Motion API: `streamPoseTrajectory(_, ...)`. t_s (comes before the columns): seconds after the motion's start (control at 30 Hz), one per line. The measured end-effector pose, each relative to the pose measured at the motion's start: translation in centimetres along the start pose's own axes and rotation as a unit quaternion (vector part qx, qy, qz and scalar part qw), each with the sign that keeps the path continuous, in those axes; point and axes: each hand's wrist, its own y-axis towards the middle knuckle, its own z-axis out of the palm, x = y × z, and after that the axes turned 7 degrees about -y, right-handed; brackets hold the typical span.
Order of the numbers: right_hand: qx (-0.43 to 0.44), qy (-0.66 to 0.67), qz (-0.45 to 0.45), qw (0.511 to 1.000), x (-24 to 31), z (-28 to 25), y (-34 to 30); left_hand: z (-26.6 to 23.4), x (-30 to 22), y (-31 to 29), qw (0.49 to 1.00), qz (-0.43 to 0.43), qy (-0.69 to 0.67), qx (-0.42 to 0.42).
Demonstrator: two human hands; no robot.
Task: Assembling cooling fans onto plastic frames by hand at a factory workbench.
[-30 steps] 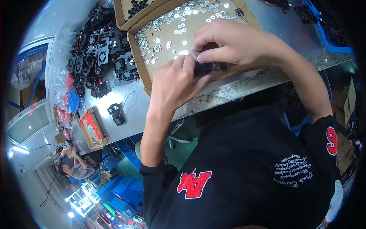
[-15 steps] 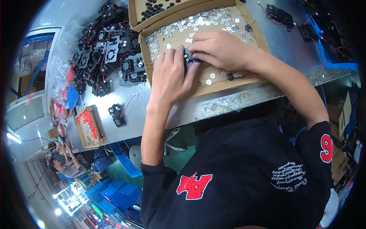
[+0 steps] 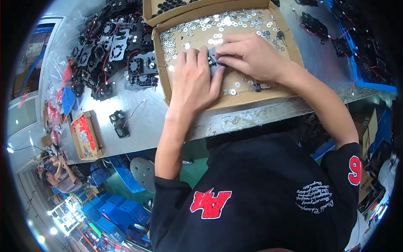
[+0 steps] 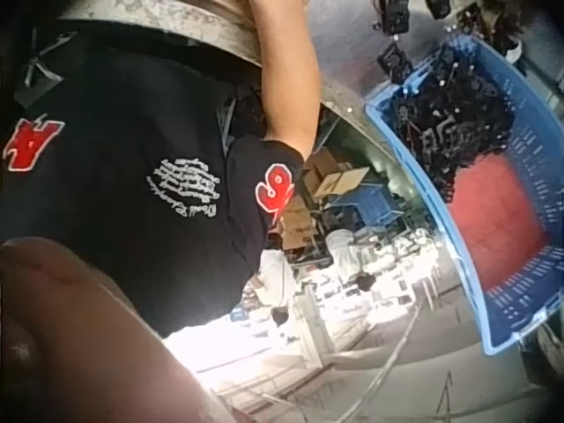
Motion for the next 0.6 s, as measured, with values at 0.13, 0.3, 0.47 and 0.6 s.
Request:
streamPoseTrajectory(0.13, -0.008, 0.033, 0.095, 0.995, 0.7, -0.8, 0.2, -0.4, -0.2, 0.1, 0.999, -0.018, 0.007, 0.034)
streamPoseTrajectory(0.3, 0.002, 0.157, 0.270, 0.950, 1.8, -1.9, -0.3, -0.1, 0.1, -0.2, 1.000, 0.008, 0.014, 0.001)
streamPoseTrajectory(0.47, 0.080, 0.232, 0.369, 0.896, 2.8, -1.5, -0.9, 0.3, 0.1, -0.4, 1.000, 0.022, 0.011, -0.001)
streamPoseTrajectory(0.6, 0.024, 0.311, 0.434, 0.845, 3.2, -1.9, -0.6, 0.0, -0.3, -0.6, 0.999, -0.014, -0.003, 0.034)
